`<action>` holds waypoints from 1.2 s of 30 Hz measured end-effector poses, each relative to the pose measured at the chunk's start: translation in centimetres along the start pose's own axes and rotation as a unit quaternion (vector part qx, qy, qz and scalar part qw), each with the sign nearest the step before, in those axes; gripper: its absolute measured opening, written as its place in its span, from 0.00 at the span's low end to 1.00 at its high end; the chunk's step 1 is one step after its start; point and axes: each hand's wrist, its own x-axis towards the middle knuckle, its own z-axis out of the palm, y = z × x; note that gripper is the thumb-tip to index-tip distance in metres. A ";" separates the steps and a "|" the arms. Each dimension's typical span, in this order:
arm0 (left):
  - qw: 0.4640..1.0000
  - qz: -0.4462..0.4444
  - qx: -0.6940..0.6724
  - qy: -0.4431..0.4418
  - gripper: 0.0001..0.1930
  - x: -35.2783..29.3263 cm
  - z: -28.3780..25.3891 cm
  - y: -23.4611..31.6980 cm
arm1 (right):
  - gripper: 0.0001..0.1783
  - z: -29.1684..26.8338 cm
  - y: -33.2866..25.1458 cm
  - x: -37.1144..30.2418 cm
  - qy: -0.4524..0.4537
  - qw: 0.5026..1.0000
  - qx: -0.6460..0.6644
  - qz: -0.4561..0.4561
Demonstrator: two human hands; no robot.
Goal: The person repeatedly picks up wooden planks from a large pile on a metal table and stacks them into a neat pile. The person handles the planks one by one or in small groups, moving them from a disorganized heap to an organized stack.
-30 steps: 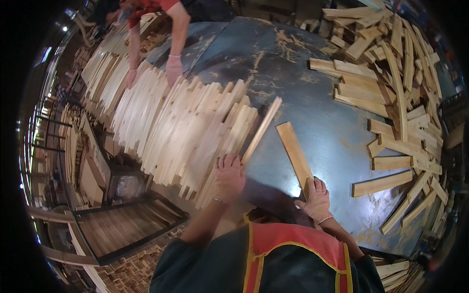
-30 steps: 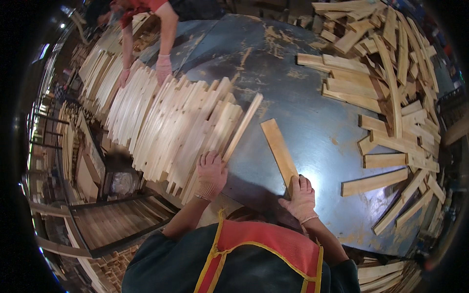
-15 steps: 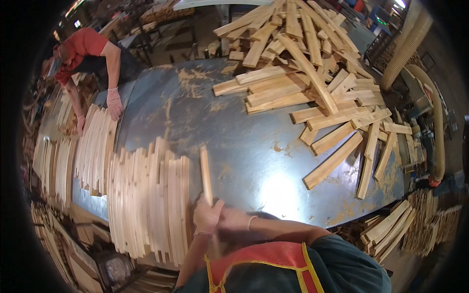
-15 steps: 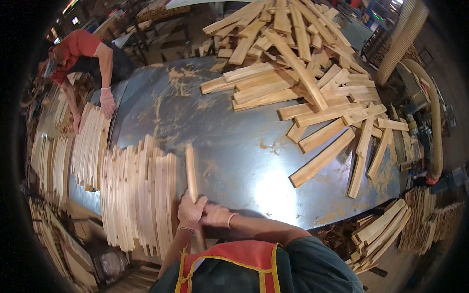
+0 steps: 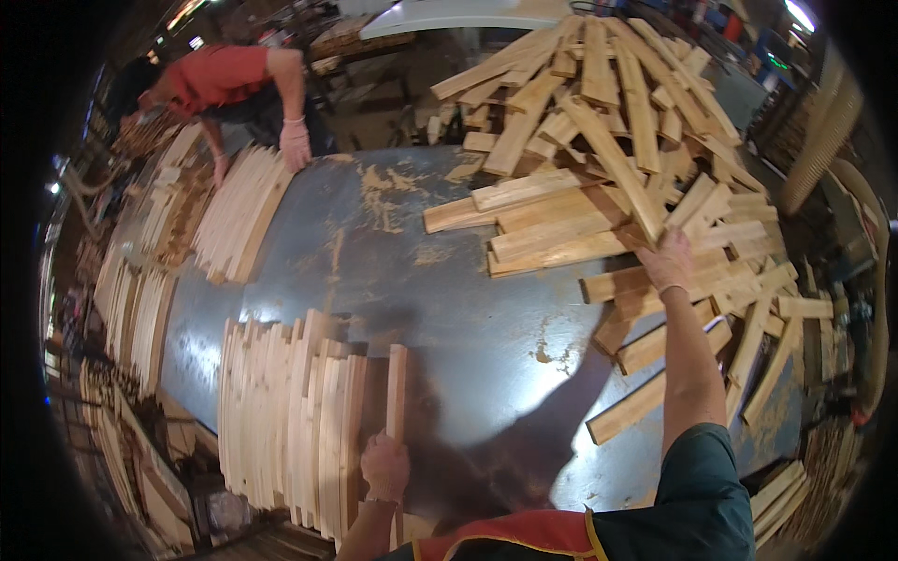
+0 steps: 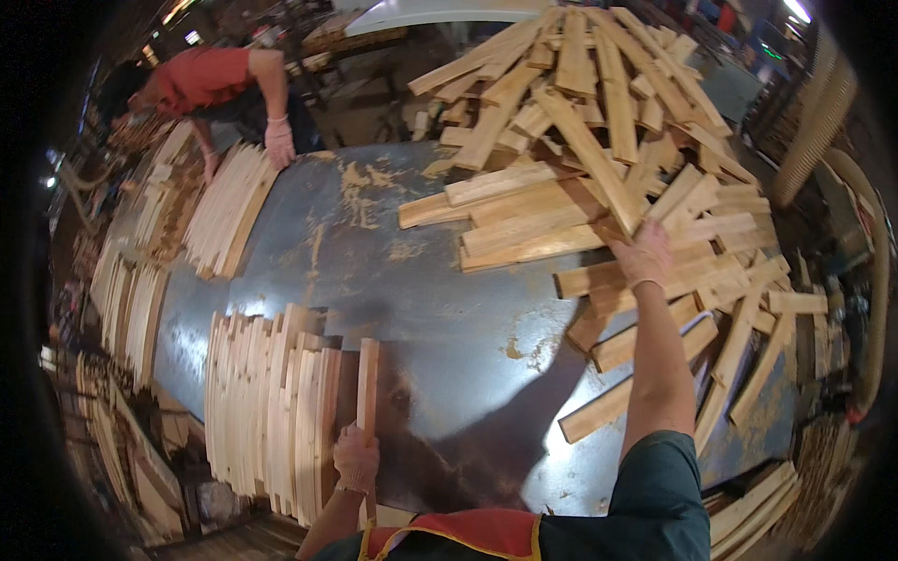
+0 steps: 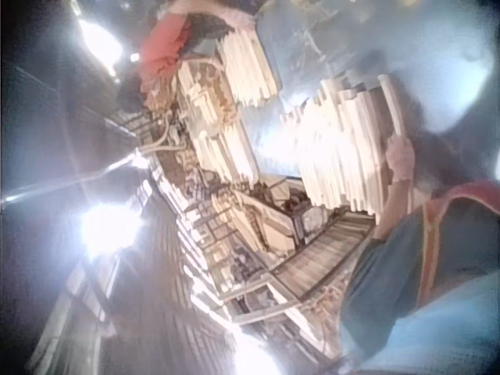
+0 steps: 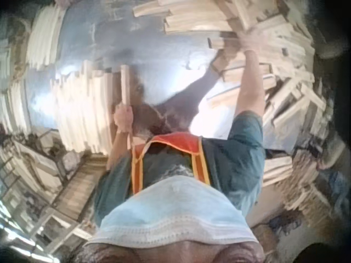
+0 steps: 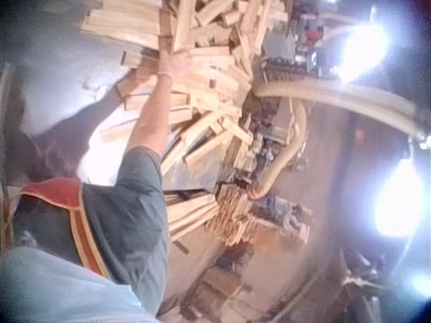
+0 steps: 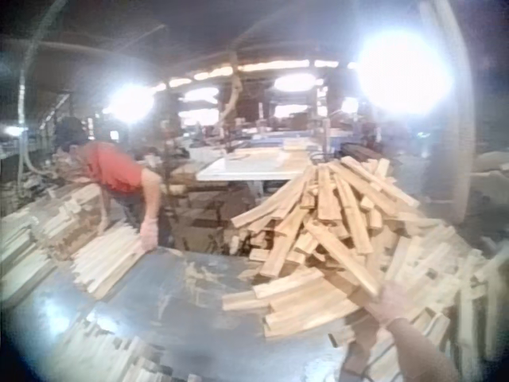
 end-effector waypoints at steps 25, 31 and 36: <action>0.952 0.271 -0.075 0.124 0.25 -4.0 -17.4 -10.9 | 0.49 -15.1 -24.5 -35.9 -0.173 0.813 0.279 -0.481; 0.974 -0.161 -0.106 0.118 0.52 -0.2 -14.2 -22.0 | 0.40 -12.3 -14.7 -35.7 -0.249 0.909 0.237 -0.235; 0.978 -0.132 0.125 0.097 0.47 3.1 -8.5 -30.0 | 0.34 -9.6 -1.0 -31.2 -0.258 0.958 0.030 -0.122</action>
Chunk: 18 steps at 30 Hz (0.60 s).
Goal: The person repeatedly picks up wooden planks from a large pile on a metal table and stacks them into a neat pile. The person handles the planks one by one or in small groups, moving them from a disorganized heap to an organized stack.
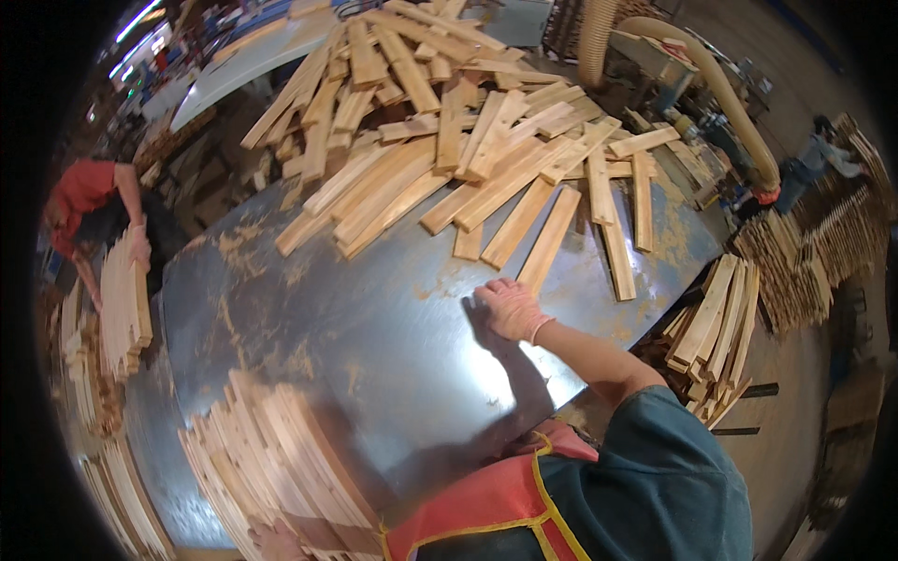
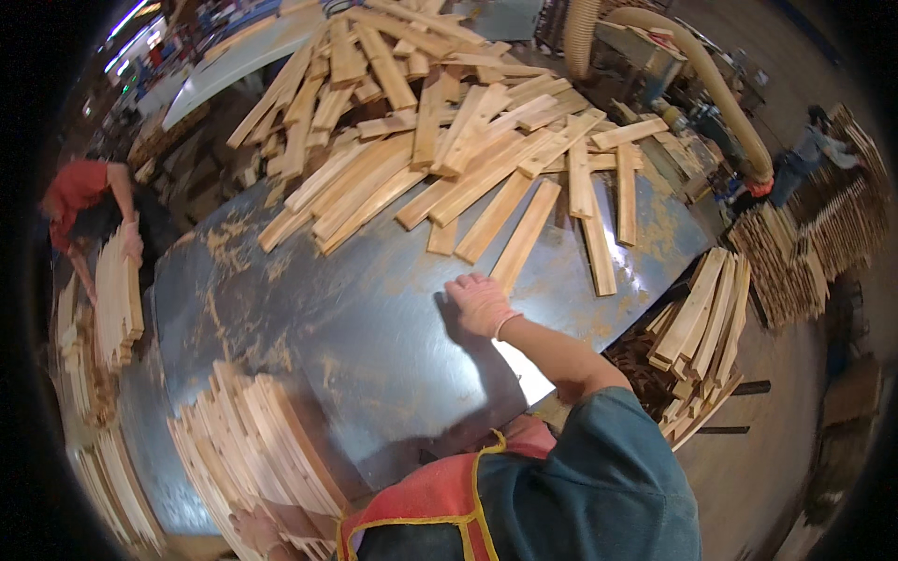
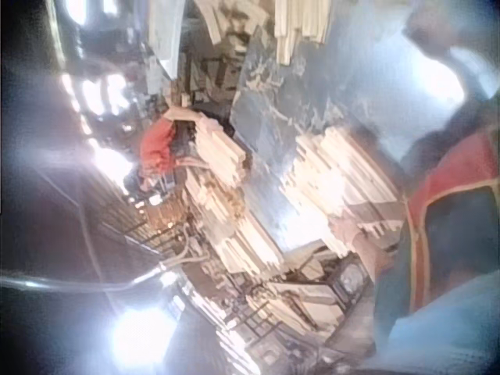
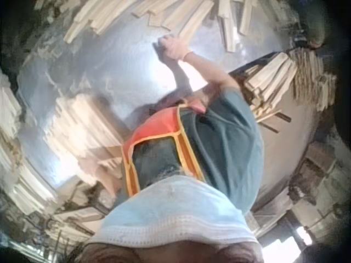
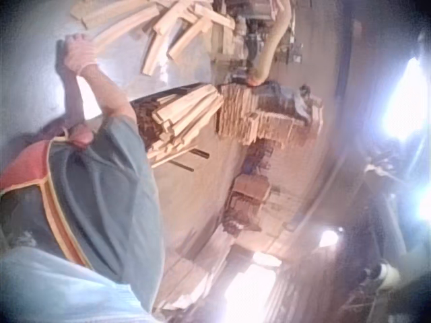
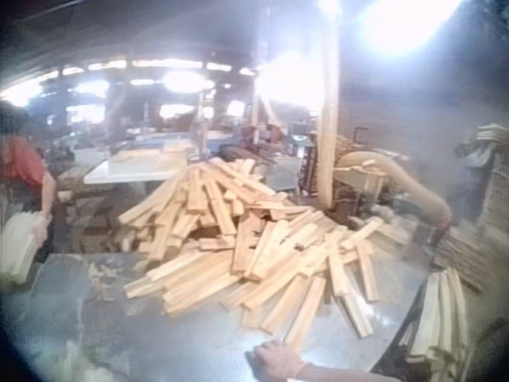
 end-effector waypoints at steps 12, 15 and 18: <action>0.829 0.546 -0.117 0.023 0.43 -19.7 -5.4 40.4 | 0.24 -0.9 4.9 0.1 0.149 0.935 0.081 -0.313; 0.811 0.543 -0.081 -0.203 0.50 -24.9 -10.1 46.1 | 0.32 -9.5 11.7 4.5 0.022 0.992 0.110 -0.053; 0.790 0.608 -0.054 -0.056 0.43 -25.2 -5.7 46.0 | 0.50 -10.0 27.6 8.0 0.204 0.936 0.086 0.275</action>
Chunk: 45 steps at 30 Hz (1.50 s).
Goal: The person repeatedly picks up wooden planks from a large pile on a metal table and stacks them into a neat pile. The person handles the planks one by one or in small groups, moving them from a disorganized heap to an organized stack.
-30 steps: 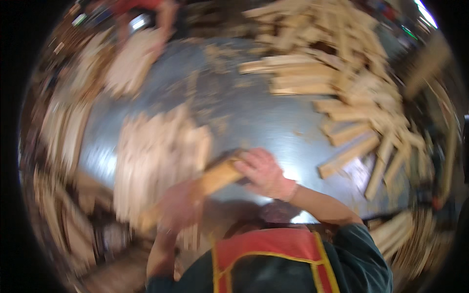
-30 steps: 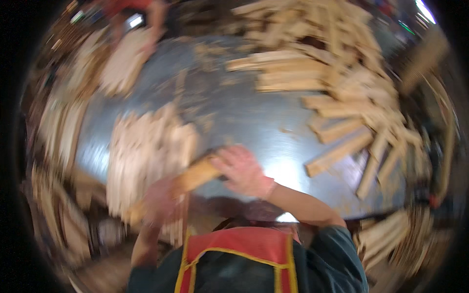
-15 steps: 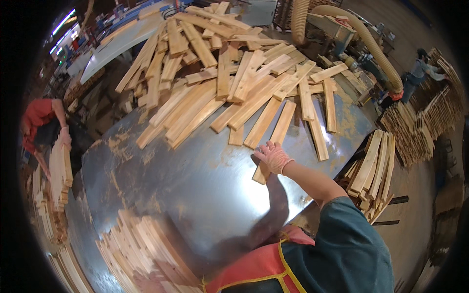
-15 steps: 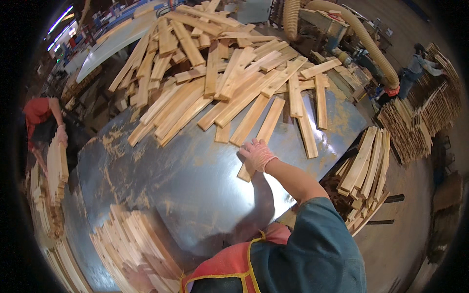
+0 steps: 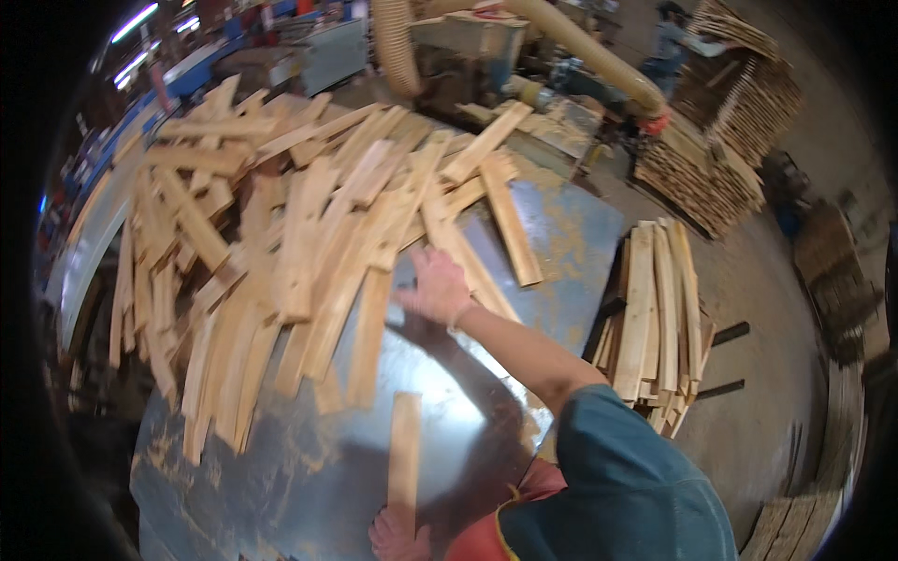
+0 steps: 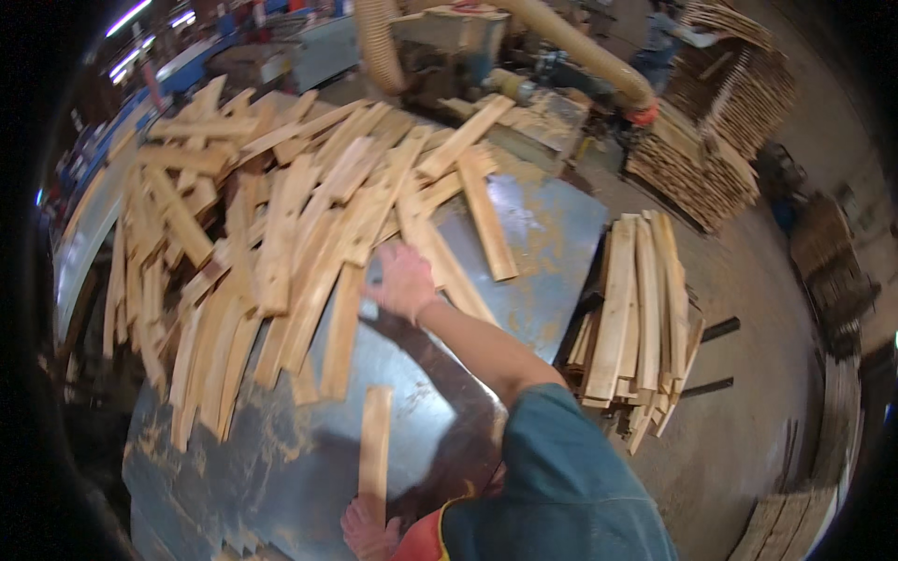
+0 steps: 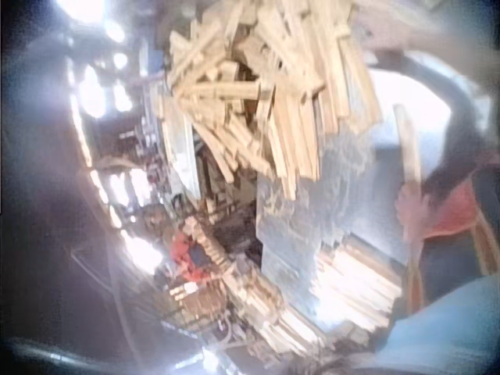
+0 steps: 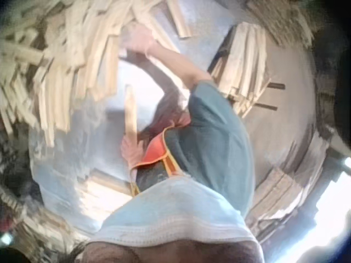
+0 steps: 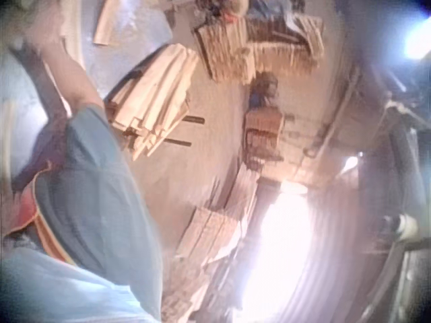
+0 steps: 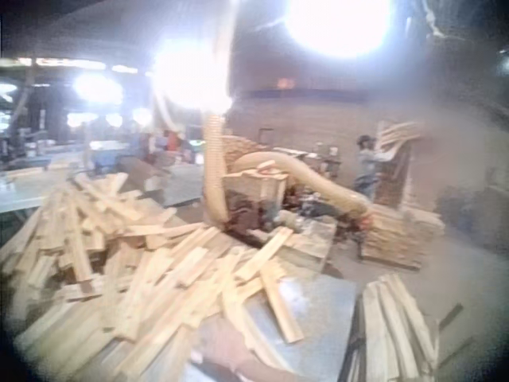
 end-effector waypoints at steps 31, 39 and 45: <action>0.746 -0.124 -0.615 -0.224 0.33 -11.8 -5.6 -5.6 | 0.25 11.0 -17.3 -47.0 -0.501 0.768 0.399 -0.007; 0.991 -0.066 -0.106 -0.042 0.54 -9.1 -4.2 -2.3 | 0.22 8.3 -19.7 -48.9 -0.652 0.647 0.174 -0.355; 0.986 -0.127 -0.068 -0.086 0.55 -7.8 -0.5 -4.2 | 0.30 1.5 -18.2 -38.9 -0.283 0.877 0.187 -0.341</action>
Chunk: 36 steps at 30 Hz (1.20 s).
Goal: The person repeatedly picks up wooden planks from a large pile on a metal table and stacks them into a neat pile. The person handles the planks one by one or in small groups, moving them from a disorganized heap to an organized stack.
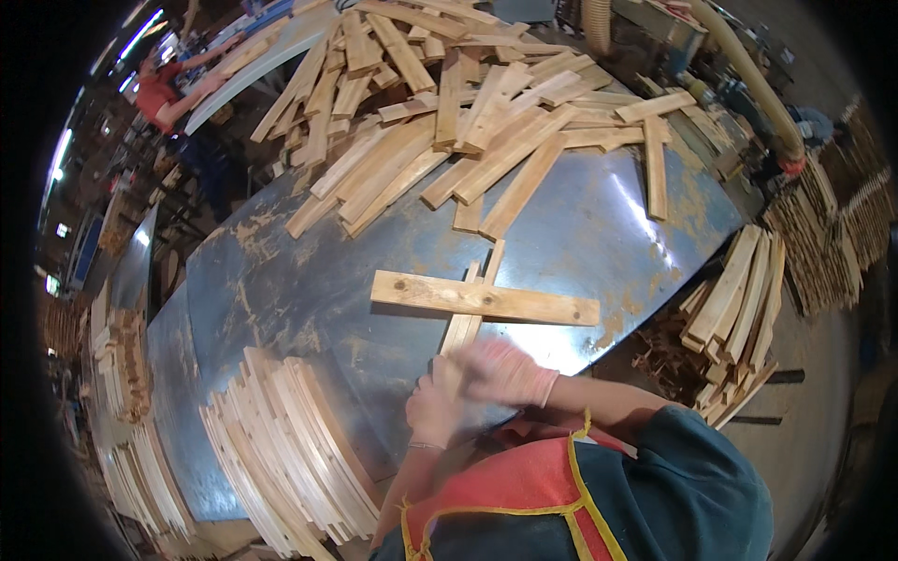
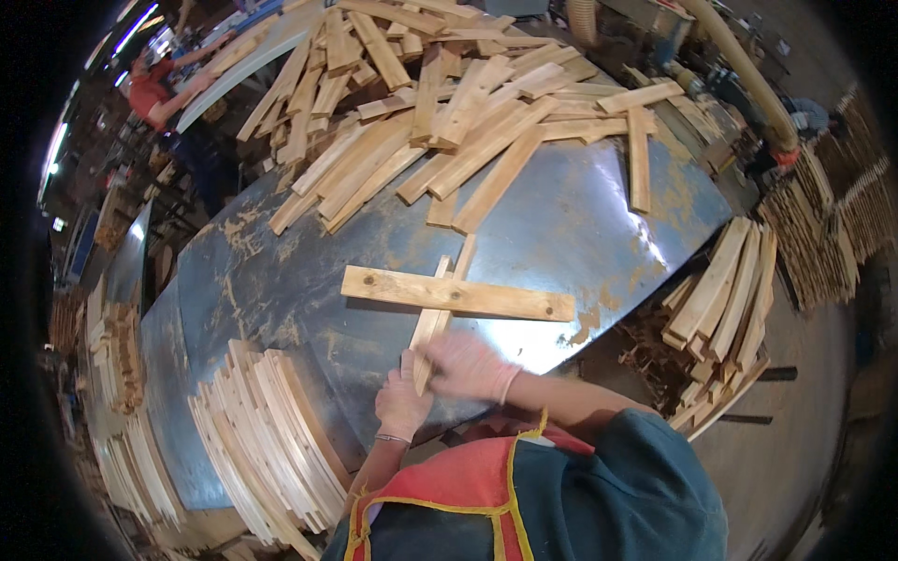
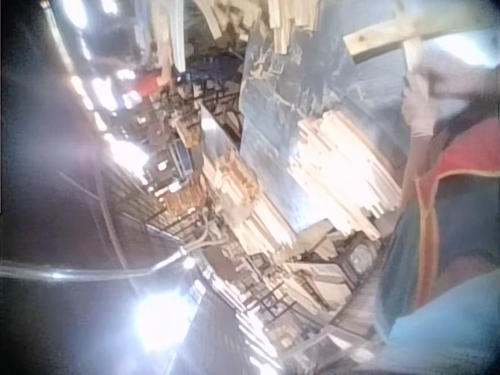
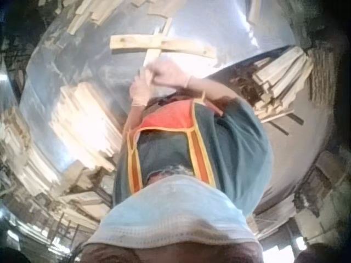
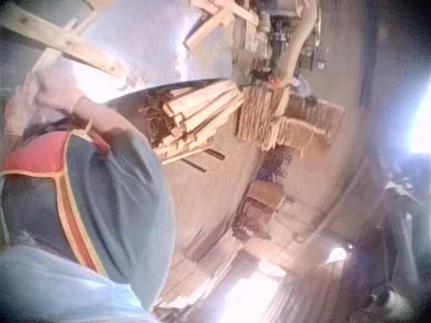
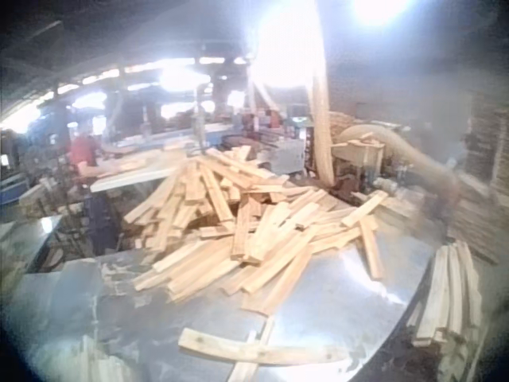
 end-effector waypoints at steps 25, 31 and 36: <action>0.948 -0.111 0.005 0.299 0.43 -2.8 3.3 -2.9 | 0.41 -15.4 25.1 19.6 0.452 0.765 0.255 0.382; 0.982 0.059 -0.062 0.169 0.42 3.9 -0.9 5.0 | 0.33 -14.1 32.8 17.3 0.437 0.605 0.588 0.311; 0.979 0.119 -0.135 0.095 0.41 6.3 -3.2 8.0 | 0.31 -12.8 23.0 11.5 0.341 0.670 0.600 0.273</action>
